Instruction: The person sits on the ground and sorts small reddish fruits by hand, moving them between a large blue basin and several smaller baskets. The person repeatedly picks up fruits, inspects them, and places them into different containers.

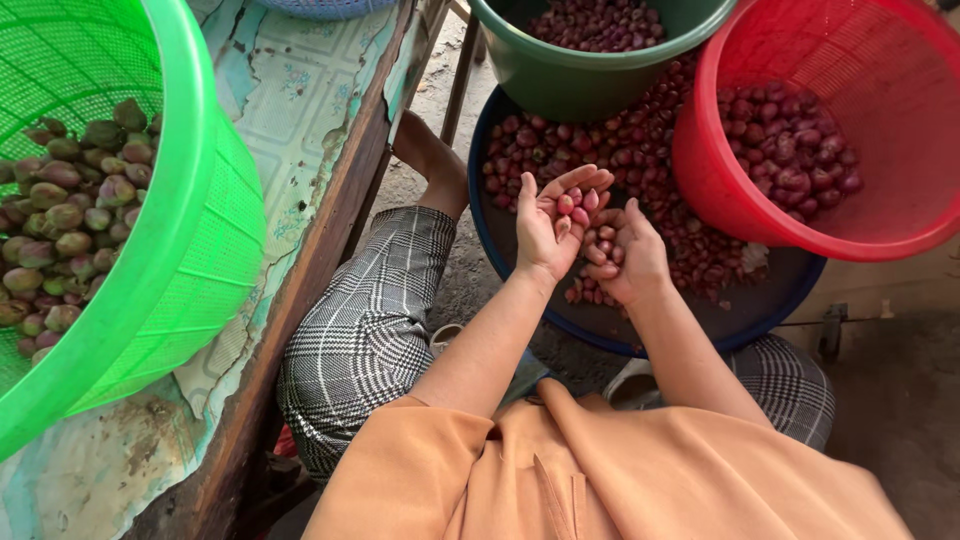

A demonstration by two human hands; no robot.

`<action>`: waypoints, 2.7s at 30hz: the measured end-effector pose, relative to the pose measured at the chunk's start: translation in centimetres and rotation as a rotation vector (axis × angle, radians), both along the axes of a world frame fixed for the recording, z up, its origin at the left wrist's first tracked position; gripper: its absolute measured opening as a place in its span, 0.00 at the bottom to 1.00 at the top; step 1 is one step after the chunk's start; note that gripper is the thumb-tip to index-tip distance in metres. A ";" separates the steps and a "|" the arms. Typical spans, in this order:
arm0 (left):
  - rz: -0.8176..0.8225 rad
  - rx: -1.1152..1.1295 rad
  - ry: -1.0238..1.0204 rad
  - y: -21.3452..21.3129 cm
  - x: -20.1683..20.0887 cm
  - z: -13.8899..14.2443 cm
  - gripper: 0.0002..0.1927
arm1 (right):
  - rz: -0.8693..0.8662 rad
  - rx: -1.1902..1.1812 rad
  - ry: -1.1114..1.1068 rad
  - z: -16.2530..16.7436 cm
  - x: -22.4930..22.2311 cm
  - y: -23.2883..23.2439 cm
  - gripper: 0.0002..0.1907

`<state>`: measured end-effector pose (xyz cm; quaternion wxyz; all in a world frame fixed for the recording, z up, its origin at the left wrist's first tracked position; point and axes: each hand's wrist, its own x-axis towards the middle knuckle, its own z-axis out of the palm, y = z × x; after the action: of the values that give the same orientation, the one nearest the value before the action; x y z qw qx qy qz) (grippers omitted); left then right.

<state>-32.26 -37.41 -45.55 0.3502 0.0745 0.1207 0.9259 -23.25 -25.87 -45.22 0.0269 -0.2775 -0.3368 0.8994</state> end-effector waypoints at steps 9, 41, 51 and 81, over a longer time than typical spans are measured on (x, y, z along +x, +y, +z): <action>0.172 -0.489 0.492 0.7 3.8 1.1 0.38 | -0.097 -0.090 0.116 -1.9 -0.6 -0.8 0.23; 0.656 -0.904 0.488 -2.2 -4.2 -5.0 0.16 | 0.283 0.990 0.395 16.4 2.0 -1.0 0.14; -0.051 -1.534 1.577 -0.6 3.5 -9.5 0.09 | 0.231 1.724 -0.153 -3.2 11.2 5.6 0.11; -0.079 -1.130 0.828 0.6 4.0 -2.3 0.09 | 0.202 0.687 -0.019 -0.1 6.3 0.9 0.11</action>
<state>-28.30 -36.83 -47.85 0.2939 0.2317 0.7042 0.6033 -16.96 -25.02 -45.30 0.0263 -0.2261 -0.6456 0.7290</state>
